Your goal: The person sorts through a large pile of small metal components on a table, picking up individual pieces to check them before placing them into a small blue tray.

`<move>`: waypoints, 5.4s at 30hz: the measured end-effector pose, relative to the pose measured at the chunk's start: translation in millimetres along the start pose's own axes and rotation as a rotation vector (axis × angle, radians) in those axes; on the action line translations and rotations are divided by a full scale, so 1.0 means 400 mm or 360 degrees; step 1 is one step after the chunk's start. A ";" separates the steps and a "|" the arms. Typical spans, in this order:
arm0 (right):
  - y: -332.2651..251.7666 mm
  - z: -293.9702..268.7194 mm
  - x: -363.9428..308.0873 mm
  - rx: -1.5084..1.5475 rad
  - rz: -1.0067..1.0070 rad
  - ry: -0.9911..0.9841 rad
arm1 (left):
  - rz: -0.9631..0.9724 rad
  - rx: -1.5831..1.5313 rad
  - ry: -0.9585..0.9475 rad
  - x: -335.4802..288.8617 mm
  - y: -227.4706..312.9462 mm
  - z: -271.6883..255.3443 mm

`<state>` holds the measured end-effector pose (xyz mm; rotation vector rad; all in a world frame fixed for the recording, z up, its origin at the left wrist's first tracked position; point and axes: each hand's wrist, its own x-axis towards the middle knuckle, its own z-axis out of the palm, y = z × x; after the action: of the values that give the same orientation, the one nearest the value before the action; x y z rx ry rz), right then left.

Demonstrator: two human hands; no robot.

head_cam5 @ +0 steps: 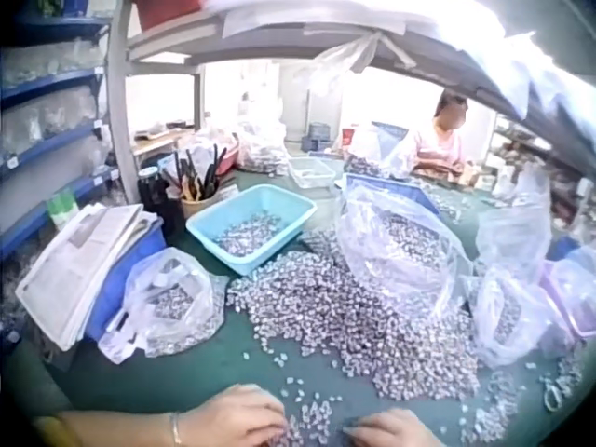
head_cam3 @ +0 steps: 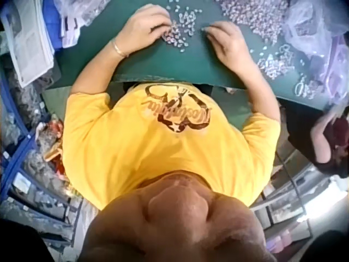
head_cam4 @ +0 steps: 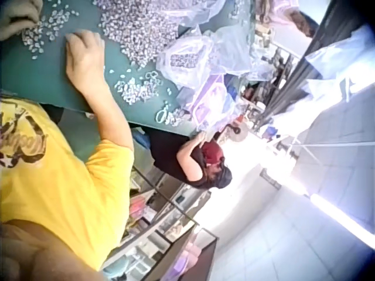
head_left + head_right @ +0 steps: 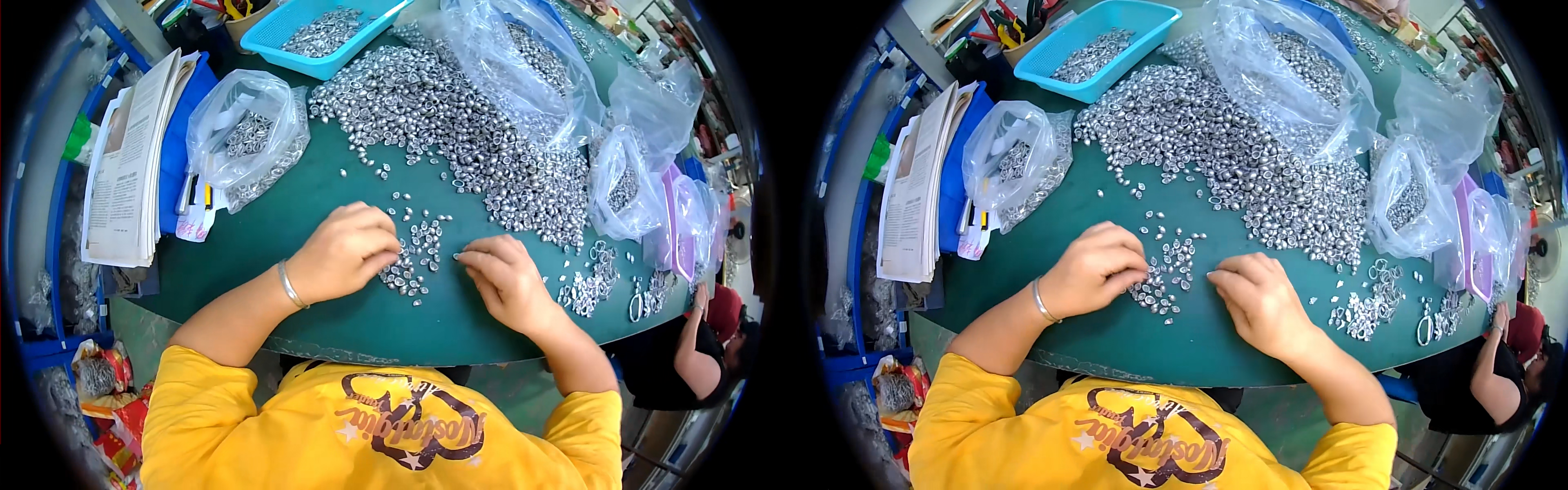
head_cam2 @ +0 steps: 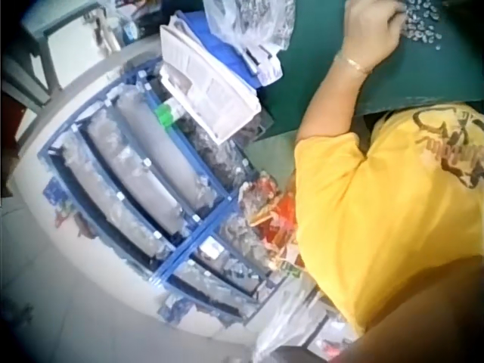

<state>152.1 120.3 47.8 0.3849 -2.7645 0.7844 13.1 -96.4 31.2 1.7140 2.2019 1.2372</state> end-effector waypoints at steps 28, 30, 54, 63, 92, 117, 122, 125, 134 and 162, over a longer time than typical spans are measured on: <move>-0.029 0.064 0.019 0.1397 0.0989 0.0076 | -0.0422 -0.0310 -0.0081 -0.008 0.064 0.024; -0.020 0.062 0.012 0.1434 0.0952 0.0066 | -0.0433 -0.0328 0.0030 -0.011 0.056 0.031; -0.024 0.071 0.017 0.2239 0.0791 0.0022 | -0.1516 -0.2316 -0.0093 -0.014 0.058 0.045; -0.041 0.099 0.019 0.2078 0.0719 0.0088 | -0.1584 -0.2454 -0.0186 -0.017 0.057 0.029; -0.075 0.095 0.044 0.0791 0.0117 0.0375 | -0.1309 -0.1935 0.0106 -0.028 0.085 0.053; -0.032 0.059 -0.004 0.0341 0.0162 0.0351 | -0.0525 -0.0215 -0.0060 -0.039 0.035 -0.023; -0.012 0.057 -0.031 0.0336 0.0328 0.0612 | -0.0581 -0.0301 -0.0433 -0.069 0.079 -0.127; -0.004 0.054 -0.041 0.0351 0.0287 0.0628 | -0.0644 -0.0616 -0.1685 -0.168 0.110 -0.197; 0.000 0.050 -0.047 0.0375 0.0181 0.0665 | -0.2393 -0.0897 -0.1836 -0.747 0.074 -0.126; -0.016 0.059 -0.038 0.0395 0.0273 0.0603 | -0.2590 -0.0666 -0.1146 -0.943 0.064 0.002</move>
<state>164.7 104.9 26.8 0.0325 -2.3735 1.1185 171.6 -413.3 -100.1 -0.1081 1.7071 0.3915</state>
